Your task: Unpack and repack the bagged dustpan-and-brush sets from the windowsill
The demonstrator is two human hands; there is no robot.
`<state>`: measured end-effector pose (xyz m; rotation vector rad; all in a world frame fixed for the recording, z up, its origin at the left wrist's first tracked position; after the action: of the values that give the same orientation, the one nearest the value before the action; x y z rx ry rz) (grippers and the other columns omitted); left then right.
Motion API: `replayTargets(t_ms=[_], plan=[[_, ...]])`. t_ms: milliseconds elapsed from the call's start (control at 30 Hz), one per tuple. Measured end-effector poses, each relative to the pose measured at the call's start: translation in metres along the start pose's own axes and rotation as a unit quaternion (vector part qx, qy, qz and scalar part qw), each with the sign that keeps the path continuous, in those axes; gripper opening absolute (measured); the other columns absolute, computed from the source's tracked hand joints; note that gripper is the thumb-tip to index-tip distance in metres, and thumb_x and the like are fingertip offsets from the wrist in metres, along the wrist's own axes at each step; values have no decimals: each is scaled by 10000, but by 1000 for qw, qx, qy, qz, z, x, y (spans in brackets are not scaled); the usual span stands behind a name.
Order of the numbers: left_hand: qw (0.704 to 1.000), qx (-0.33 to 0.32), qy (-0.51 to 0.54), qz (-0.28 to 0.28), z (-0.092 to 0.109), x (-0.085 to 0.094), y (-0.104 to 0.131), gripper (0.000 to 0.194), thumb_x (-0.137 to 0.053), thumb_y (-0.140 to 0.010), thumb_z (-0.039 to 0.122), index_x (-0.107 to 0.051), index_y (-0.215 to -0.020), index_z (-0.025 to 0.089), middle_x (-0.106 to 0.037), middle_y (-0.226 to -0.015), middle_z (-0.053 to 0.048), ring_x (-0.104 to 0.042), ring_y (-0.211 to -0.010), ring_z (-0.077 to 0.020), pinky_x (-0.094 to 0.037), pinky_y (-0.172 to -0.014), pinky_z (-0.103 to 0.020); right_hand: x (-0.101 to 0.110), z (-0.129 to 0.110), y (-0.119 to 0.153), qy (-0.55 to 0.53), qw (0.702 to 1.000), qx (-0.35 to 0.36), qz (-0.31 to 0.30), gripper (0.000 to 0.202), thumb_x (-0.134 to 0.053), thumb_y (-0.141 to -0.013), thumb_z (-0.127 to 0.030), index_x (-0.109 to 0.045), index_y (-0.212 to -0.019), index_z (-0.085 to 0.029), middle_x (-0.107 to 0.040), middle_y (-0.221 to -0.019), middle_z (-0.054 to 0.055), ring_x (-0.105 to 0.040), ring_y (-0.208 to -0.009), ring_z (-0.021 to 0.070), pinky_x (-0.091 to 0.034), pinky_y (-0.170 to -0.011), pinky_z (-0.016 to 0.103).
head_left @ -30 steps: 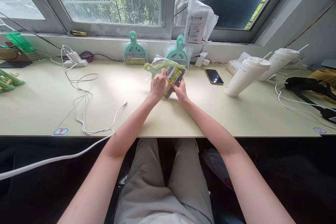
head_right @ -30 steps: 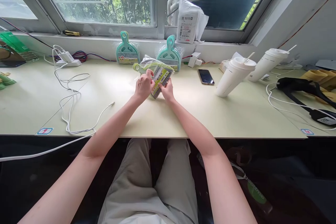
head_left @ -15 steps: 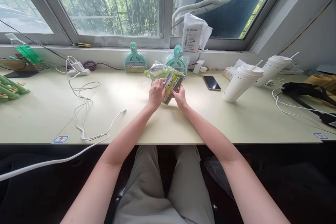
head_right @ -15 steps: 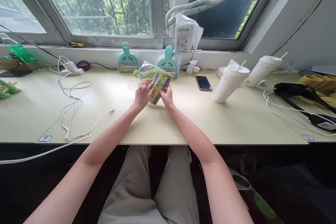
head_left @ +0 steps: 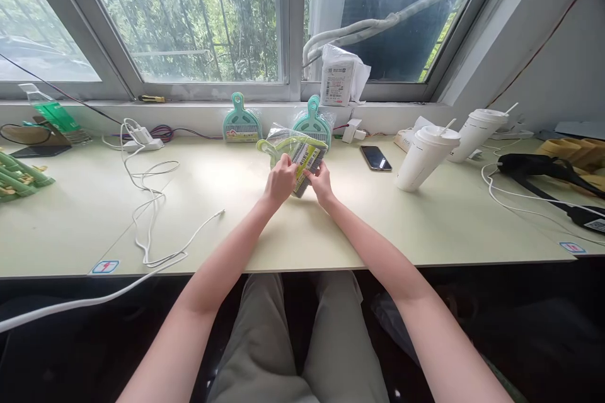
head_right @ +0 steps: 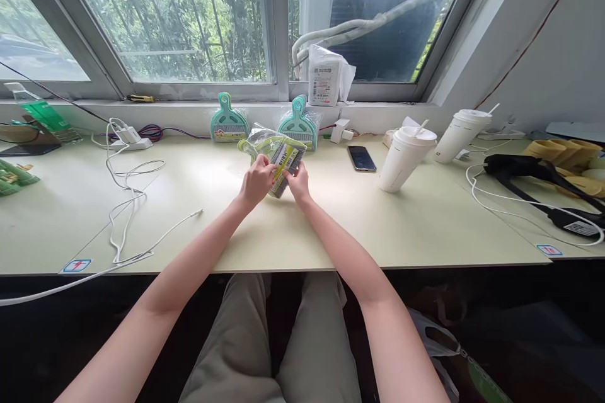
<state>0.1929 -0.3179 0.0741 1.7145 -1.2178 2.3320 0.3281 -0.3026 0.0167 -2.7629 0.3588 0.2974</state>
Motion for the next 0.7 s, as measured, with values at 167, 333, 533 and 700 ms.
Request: replayTargets(t_ms=[167, 333, 533, 700], plan=[[999, -30, 13, -40, 0, 4, -1, 290, -419, -914, 162, -669, -1060, 147, -543, -1048, -114, -609, -862, -200, -500, -691, -304, -1, 1, 1, -7, 1000, -2, 3, 482, -780, -663, -379, -539, -1055, -234, -688, -1007, 54, -665, -894, 206, -600, -717, 364], [998, -60, -15, -31, 0, 6, 0, 343, -461, -872, 125, -628, -1168, 167, -550, -1095, -126, -593, -967, -240, -486, -796, -343, -1, -2, 3, -23, 1000, -3, 10, 457, -775, -658, -373, -538, -1020, -226, -695, -971, 43, -665, -833, 191, -591, -638, 319], [994, -90, -64, -26, 1, 1, 0, 484, -390, -895, 105, -489, -1366, 155, -560, -1153, -143, -580, -1008, -240, -449, -828, -347, 1, -7, 5, -43, 999, -5, 24, 453, -774, -660, -372, -529, -1012, -226, -694, -927, 31, -660, -795, 175, -585, -650, 314], [992, -99, -72, -8, 3, -6, 2, 482, -357, -917, 118, -469, -1386, 133, -566, -1165, -166, -558, -1062, -269, -442, -857, -383, 1, -6, 6, -57, 998, -5, 29, 441, -757, -681, -389, -522, -1017, -226, -688, -934, 35, -666, -820, 182, -588, -703, 341]])
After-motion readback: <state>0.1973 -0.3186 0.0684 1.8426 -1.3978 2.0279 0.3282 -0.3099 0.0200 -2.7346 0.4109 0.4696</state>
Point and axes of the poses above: each hand's wrist, its own y-axis away from the middle knuckle, its own x-axis out of the back of the hand, z = x × y, the point moved 3 cm from there along -y, towards the middle knuckle
